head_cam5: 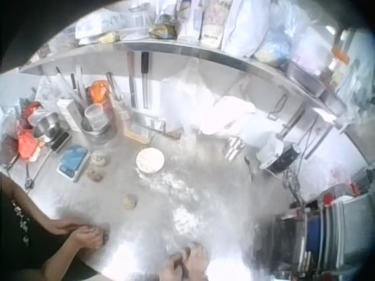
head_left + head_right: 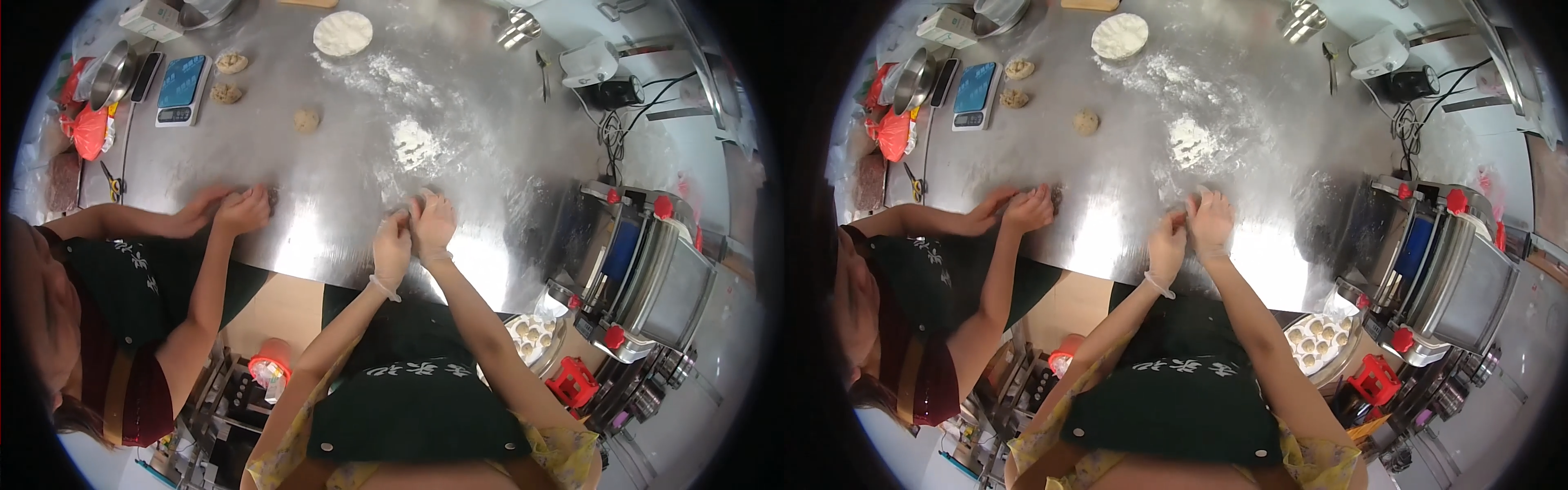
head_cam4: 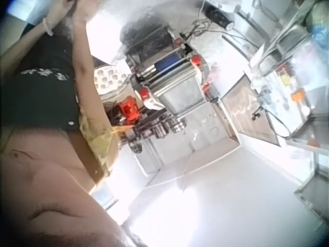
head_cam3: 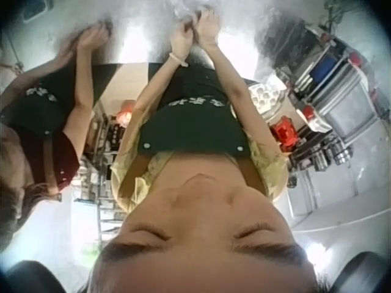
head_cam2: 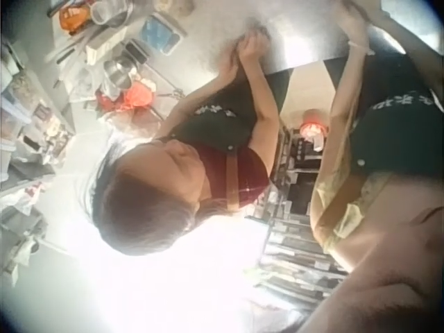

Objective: Manually shaping and rolling dough into round buns on a prep table.

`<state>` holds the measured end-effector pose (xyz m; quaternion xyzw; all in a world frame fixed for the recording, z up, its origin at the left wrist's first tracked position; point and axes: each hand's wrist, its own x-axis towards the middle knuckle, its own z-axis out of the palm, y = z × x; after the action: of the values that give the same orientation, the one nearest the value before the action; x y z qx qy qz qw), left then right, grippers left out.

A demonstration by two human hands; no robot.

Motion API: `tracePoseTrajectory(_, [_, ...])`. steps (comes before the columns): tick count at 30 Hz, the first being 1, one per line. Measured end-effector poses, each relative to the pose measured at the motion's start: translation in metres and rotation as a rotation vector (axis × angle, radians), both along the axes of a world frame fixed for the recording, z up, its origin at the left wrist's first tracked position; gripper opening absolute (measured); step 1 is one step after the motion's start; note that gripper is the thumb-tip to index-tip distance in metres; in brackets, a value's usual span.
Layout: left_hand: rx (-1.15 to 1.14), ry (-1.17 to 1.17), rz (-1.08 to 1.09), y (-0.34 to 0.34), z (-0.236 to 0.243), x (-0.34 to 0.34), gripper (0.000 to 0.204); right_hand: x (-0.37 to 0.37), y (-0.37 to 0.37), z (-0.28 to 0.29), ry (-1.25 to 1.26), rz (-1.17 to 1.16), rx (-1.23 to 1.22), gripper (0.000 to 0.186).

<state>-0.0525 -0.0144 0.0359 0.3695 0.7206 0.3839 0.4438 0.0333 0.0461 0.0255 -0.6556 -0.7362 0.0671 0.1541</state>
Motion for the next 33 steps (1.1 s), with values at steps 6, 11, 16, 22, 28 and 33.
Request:
tracePoseTrajectory(6, [0.104, 0.305, -0.261, 0.01, 0.0, 0.021, 0.028, 0.036, 0.008, 0.008, 0.51, -0.248, -0.304, 0.04])
tracePoseTrajectory(11, [0.471, 0.381, -0.492, -0.015, -0.011, 0.015, 0.019, 0.037, -0.015, 0.006, 0.168, -0.072, -0.046, 0.021])
tracePoseTrajectory(16, [0.319, 0.298, -0.525, -0.008, -0.013, 0.013, 0.027, 0.043, -0.008, -0.013, -0.011, -0.034, 0.065, 0.023])
tracePoseTrajectory(22, [0.488, 0.344, -0.57, 0.043, 0.027, 0.008, 0.02, 0.054, -0.019, 0.001, 0.41, -0.412, -0.175, 0.019])
tracePoseTrajectory(28, [0.451, 0.304, -0.991, 0.023, 0.004, -0.012, 0.028, 0.05, -0.032, 0.008, 0.838, -0.629, -0.4, 0.02])
tracePoseTrajectory(33, [0.668, 0.541, -0.813, -0.019, -0.002, -0.01, 0.027, 0.037, -0.034, -0.005, 0.278, -0.288, -0.002, 0.015])
